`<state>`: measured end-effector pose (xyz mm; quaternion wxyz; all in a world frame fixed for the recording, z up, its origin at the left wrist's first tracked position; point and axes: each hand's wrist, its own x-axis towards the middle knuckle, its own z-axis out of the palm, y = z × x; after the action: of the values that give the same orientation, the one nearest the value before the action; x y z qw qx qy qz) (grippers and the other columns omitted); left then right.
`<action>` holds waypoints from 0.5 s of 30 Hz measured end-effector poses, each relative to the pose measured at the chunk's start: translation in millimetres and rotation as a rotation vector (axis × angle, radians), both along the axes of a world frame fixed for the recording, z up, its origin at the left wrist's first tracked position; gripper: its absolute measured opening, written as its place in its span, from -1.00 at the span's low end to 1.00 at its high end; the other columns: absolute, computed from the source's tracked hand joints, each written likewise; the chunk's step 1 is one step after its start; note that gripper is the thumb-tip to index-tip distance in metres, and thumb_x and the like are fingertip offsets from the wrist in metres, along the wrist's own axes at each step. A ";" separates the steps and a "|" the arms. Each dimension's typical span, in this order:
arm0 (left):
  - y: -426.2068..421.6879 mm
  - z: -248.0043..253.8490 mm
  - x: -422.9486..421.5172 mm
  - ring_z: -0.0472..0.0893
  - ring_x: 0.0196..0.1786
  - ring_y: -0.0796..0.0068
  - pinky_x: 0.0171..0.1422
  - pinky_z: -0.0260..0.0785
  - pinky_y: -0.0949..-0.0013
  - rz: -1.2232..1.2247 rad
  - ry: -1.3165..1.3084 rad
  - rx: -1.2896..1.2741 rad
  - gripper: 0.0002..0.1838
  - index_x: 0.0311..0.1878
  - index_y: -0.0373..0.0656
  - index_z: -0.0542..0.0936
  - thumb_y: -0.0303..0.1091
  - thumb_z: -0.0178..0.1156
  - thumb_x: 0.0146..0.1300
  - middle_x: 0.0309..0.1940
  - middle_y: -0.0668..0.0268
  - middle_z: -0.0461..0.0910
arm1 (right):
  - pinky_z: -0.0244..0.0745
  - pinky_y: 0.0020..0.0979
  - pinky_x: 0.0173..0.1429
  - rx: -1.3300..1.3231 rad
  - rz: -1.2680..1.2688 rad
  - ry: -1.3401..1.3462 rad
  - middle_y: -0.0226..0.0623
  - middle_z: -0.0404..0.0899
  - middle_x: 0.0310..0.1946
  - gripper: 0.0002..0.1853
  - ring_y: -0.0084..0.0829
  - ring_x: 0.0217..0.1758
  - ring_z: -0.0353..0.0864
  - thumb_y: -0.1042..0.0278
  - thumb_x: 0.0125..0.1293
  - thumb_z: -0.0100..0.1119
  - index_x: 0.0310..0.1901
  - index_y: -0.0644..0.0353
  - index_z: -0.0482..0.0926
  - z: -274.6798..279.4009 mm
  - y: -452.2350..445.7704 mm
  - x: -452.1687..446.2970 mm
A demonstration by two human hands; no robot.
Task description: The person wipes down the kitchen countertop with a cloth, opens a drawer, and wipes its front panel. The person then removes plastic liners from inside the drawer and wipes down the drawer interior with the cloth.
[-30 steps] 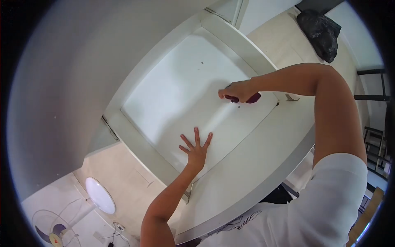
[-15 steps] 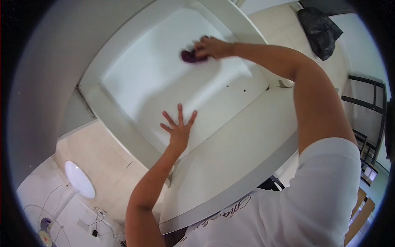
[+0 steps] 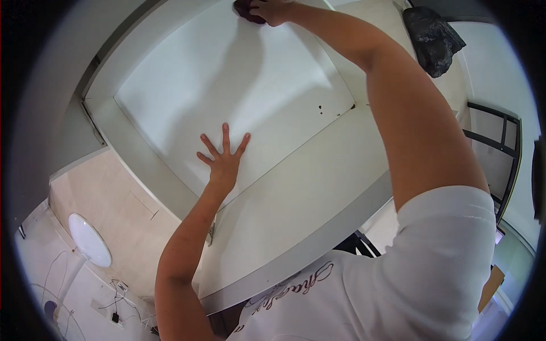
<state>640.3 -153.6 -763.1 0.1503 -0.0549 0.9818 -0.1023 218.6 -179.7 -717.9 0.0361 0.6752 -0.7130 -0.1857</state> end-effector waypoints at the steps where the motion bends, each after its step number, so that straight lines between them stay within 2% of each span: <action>1: -0.1 0.1 1.1 -0.11 0.25 -0.84 -0.19 0.41 -0.47 0.002 -0.007 0.010 0.39 0.49 0.43 -0.23 -0.14 0.54 -0.38 0.48 -0.13 -0.40 | 0.39 -0.16 0.19 0.103 -0.147 0.026 -0.07 0.38 0.22 -0.52 -0.15 0.19 0.45 0.35 0.36 -0.05 0.32 0.01 0.31 -7.2 2.7 8.5; 2: -1.1 0.1 1.2 -0.11 0.25 -0.84 -0.20 0.41 -0.47 0.001 0.018 0.004 0.40 0.49 0.43 -0.23 -0.13 0.55 -0.39 0.48 -0.13 -0.39 | 0.39 -0.16 0.19 0.114 -0.143 0.021 -0.07 0.38 0.22 -0.52 -0.15 0.19 0.45 0.35 0.36 -0.05 0.32 0.01 0.31 -8.1 10.8 17.5; 4: -1.7 -3.6 2.4 -0.11 0.25 -0.84 -0.21 0.41 -0.47 0.001 0.045 0.011 0.40 0.49 0.43 -0.23 -0.13 0.55 -0.40 0.48 -0.13 -0.38 | 0.43 0.02 0.12 0.262 -0.270 -0.087 -0.13 0.11 0.34 -0.29 0.12 0.20 0.35 0.45 0.04 0.20 0.30 -0.19 0.28 1.5 47.0 31.0; 6: -1.0 -8.1 2.9 -0.12 0.25 -0.84 -0.23 0.42 -0.45 -0.013 0.135 -0.060 0.45 0.49 0.44 -0.24 -0.11 0.57 -0.47 0.48 -0.13 -0.39 | 0.43 0.08 0.13 0.418 -0.178 -0.116 0.11 -0.15 0.39 -0.13 0.28 0.18 0.32 0.47 0.02 0.25 0.40 -0.16 0.09 -6.8 102.4 34.5; 8: -1.4 -5.4 2.7 -0.14 0.25 -0.86 -0.22 0.40 -0.48 -0.004 0.078 -0.020 0.41 0.49 0.45 -0.23 -0.12 0.56 -0.41 0.48 -0.12 -0.39 | 0.43 0.11 0.11 0.509 -0.257 -0.282 0.20 -0.11 0.36 -0.15 0.29 0.19 0.33 0.51 0.03 0.23 0.39 -0.07 0.09 -1.3 159.8 56.9; 10: -1.5 0.1 3.5 -0.15 0.24 -0.87 -0.21 0.38 -0.51 -0.007 0.019 0.019 0.38 0.49 0.46 -0.22 -0.13 0.55 -0.36 0.48 -0.11 -0.39 | 0.43 0.05 0.11 0.729 -0.376 -0.383 0.26 -0.10 0.33 -0.20 0.26 0.21 0.32 0.54 0.05 0.19 0.37 0.04 0.11 16.1 195.9 87.5; 12: -8.1 4.7 3.8 0.02 0.24 -0.78 -0.28 0.40 -0.48 -0.027 0.004 0.144 0.04 0.50 0.33 -0.07 -0.42 0.28 -0.01 0.48 -0.12 -0.28 | 0.39 0.04 0.15 0.822 -0.458 -0.489 0.24 -0.06 0.33 -0.25 0.23 0.21 0.34 0.57 0.07 0.12 0.36 0.07 0.14 29.2 214.2 105.9; 13: -15.7 4.8 2.7 0.02 0.24 -0.78 -0.28 0.40 -0.48 -0.022 -0.002 0.145 0.04 0.50 0.33 -0.07 -0.42 0.28 -0.01 0.48 -0.12 -0.28 | 0.36 0.03 0.19 0.916 -0.535 -0.598 0.22 -0.01 0.33 -0.29 0.20 0.20 0.35 0.59 0.09 0.05 0.34 0.11 0.17 32.2 219.0 115.2; 15: -36.2 4.1 1.9 0.07 0.27 -0.68 -0.04 0.44 -0.36 0.102 -0.076 0.656 -0.13 0.47 0.05 0.05 -0.41 0.25 0.10 0.46 -0.16 -0.22 | 0.35 -0.01 0.20 0.869 -0.493 -0.658 0.19 0.06 0.29 -0.32 0.15 0.19 0.37 0.58 0.09 0.03 0.32 0.12 0.19 23.2 219.8 125.2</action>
<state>642.2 -189.8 -759.0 0.2016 -0.0486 0.9521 0.2248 343.8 40.1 -694.7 -0.5103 0.4648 -0.6810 -0.2445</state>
